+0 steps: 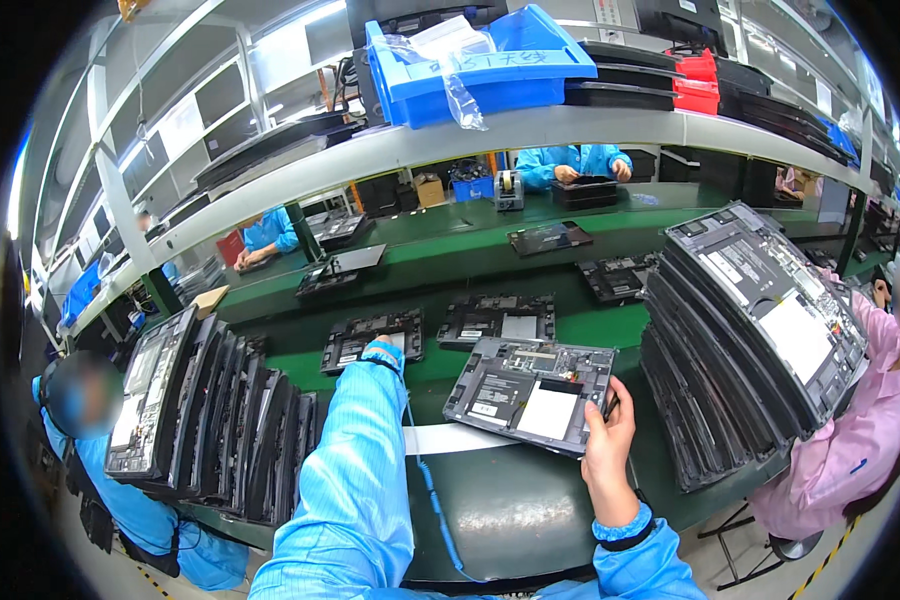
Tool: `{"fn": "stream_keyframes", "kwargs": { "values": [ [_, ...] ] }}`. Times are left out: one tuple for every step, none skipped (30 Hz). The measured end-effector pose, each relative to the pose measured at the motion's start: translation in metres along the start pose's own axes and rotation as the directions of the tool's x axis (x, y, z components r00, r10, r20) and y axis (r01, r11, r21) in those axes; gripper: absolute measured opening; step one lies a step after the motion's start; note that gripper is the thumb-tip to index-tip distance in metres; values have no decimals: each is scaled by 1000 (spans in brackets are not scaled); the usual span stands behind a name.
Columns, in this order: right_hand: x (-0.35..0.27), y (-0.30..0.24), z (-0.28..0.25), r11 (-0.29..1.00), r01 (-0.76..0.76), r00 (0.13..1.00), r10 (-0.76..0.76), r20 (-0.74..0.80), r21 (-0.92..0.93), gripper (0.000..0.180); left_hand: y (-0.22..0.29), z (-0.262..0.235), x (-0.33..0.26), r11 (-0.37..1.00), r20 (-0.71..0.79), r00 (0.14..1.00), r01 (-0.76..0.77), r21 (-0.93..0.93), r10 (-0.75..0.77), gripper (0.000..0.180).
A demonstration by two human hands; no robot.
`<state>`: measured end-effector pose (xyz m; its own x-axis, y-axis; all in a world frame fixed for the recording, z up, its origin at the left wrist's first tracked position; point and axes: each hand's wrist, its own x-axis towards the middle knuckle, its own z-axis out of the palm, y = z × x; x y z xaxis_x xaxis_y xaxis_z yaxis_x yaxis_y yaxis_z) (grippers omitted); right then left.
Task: Assembling internal components of laptops and applying small parts/stickers using a stylus tool on a production line.
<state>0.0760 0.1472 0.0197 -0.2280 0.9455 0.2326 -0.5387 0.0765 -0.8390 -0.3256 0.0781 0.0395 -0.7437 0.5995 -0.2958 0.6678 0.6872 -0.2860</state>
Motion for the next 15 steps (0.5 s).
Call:
{"fn": "stream_keyframes", "kwargs": {
  "values": [
    [0, 4, 1, 1000, 18, 1000, -18, 15, 4, 51, -6, 10, 14, 931, 20, 980, 193, -311, -196, 34],
    [1, 6, 2, 1000, 11, 1000, -11, 13, 9, 51, -9, 18, 29, 928, 21, 980, 195, -319, -198, 34],
    [-2, 6, 3, 1000, -3, 1000, 3, 15, 15, 51, -21, 36, 49, 919, 54, 982, 187, -348, -179, 35],
    [-2, 6, 2, 1000, -4, 1000, 4, 14, 13, 51, -27, 46, 61, 913, 82, 985, 170, -370, -151, 36],
    [0, 6, 0, 1000, -2, 1000, 2, 6, 13, 50, -24, 43, 63, 919, 78, 987, 158, -362, -139, 36],
    [2, 7, -2, 1000, -1, 1000, 1, 0, 13, 50, -23, 40, 64, 905, -48, 992, 83, -417, -114, 34],
    [4, 10, -4, 1000, 2, 1000, -1, -12, 14, 50, -23, 38, 64, 886, -175, 980, 3, -463, -95, 32],
    [5, 13, -5, 1000, -2, 1000, 3, -14, 30, 49, -27, 40, 61, 862, -294, 951, -73, -502, -91, 31],
    [4, 14, -4, 999, -7, 1000, 8, -14, 47, 49, -31, 40, 56, 835, -409, 907, -150, -530, -96, 31],
    [2, 14, -3, 999, -12, 1000, 13, -11, 51, 49, -31, 46, 64, 753, -504, 846, -217, -621, -172, 29],
    [0, 13, 8, 997, -33, 999, 33, 4, 68, 49, -47, 61, 80, 662, -577, 764, -275, -697, -289, 28],
    [1, 13, 14, 996, -44, 999, 45, -9, 78, 49, -51, 45, 78, 687, -643, 707, -312, -656, -293, 31],
    [3, 15, 26, 995, -50, 999, 50, 3, 84, 49, -54, 39, 69, 470, -661, 648, -480, -741, -378, 14],
    [6, 18, 40, 994, -58, 998, 57, 10, 91, 49, -57, 7, 54, -362, -312, 833, -495, -790, -458, 12],
    [13, 21, 57, 993, -66, 998, 64, 22, 100, 49, -62, -22, 40, -941, -31, 976, -216, -261, -216, 10]
  ]
}}
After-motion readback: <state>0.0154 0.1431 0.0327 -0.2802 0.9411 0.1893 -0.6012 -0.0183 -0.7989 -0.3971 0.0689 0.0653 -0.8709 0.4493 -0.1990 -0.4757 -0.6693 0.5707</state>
